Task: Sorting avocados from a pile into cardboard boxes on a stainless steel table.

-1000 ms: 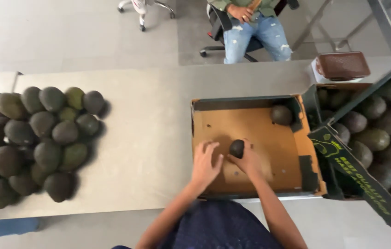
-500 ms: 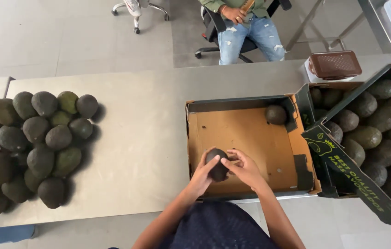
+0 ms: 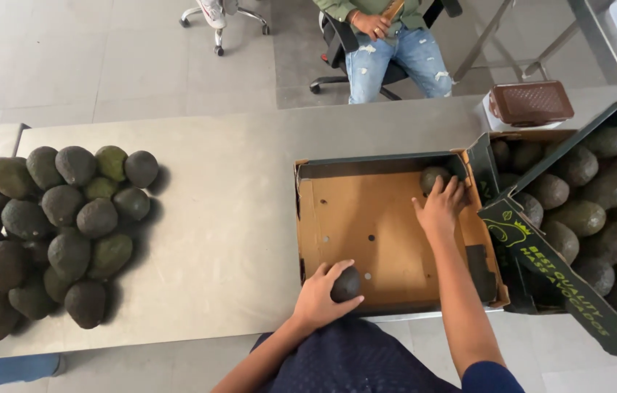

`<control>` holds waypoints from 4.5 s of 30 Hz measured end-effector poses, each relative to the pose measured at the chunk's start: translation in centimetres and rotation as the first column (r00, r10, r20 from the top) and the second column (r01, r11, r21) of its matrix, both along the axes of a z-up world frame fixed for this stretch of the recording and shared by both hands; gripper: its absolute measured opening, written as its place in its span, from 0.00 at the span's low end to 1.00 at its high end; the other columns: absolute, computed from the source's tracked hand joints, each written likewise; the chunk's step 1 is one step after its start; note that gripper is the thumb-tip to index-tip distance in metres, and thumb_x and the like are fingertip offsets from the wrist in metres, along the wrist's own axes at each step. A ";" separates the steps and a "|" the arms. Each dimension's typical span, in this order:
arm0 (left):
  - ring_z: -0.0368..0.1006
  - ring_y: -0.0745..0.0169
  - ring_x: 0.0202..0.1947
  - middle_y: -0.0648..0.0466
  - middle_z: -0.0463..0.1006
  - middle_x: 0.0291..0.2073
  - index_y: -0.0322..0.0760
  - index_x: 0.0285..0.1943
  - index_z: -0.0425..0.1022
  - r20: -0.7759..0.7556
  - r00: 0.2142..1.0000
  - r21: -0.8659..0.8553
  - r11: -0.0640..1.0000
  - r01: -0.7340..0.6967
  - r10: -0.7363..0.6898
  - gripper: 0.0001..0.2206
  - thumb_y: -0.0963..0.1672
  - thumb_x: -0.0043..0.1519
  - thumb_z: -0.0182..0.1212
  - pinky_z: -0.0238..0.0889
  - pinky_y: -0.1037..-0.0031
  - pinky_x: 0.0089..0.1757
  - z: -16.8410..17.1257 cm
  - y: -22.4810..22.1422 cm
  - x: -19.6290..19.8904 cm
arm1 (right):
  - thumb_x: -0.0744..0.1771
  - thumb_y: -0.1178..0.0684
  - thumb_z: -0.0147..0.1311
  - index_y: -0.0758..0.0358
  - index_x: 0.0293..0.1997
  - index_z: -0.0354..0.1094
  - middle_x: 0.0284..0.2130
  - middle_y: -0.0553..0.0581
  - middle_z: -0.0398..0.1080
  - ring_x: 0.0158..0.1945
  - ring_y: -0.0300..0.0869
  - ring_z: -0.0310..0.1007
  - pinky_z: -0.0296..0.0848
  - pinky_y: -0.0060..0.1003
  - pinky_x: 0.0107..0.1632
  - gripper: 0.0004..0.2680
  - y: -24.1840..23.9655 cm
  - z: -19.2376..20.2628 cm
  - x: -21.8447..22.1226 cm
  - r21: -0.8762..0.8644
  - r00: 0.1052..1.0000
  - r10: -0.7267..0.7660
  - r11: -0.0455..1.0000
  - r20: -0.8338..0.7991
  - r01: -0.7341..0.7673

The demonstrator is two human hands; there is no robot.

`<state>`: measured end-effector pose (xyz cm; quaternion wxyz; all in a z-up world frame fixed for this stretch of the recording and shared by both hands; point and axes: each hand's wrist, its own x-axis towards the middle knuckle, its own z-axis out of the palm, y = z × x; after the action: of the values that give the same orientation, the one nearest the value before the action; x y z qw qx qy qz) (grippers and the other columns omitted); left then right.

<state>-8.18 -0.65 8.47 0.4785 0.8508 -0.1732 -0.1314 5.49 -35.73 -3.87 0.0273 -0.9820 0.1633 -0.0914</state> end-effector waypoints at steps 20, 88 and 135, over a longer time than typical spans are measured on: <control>0.75 0.33 0.46 0.38 0.76 0.47 0.45 0.67 0.68 0.029 1.000 0.038 0.999 -0.003 0.002 0.33 0.52 0.52 0.74 0.70 0.53 0.47 -2.3 -0.3 0.1 | 0.59 0.38 0.70 0.64 0.66 0.57 0.60 0.75 0.61 0.59 0.69 0.63 0.66 0.63 0.56 0.33 6.0 1.6 -2.4 0.202 0.998 0.059 0.978 -0.011 -0.055; 0.78 0.59 0.51 0.48 0.80 0.50 0.39 0.68 0.69 -0.229 0.970 -0.523 0.851 -0.048 -0.086 0.31 0.49 0.55 0.74 0.70 0.69 0.54 -2.3 3.4 1.6 | 0.54 0.46 0.75 0.55 0.62 0.66 0.56 0.60 0.70 0.52 0.59 0.75 0.75 0.51 0.51 0.31 16.0 6.6 -16.1 0.346 0.998 -0.058 0.937 0.015 0.050; 0.60 0.32 0.61 0.32 0.62 0.65 0.35 0.73 0.63 0.630 0.702 0.543 0.458 -0.704 0.332 0.40 0.44 0.49 0.76 0.58 0.48 0.56 -12.6 32.9 13.1 | 0.54 0.45 0.72 0.53 0.63 0.66 0.55 0.59 0.71 0.54 0.58 0.73 0.74 0.50 0.53 0.31 15.1 5.3 -16.2 0.316 0.999 -0.027 0.948 -0.028 0.035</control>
<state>4.93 32.26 -4.11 0.0435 0.9834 0.0720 0.1610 -10.66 -20.64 1.40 0.1811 -0.9632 0.1914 -0.0528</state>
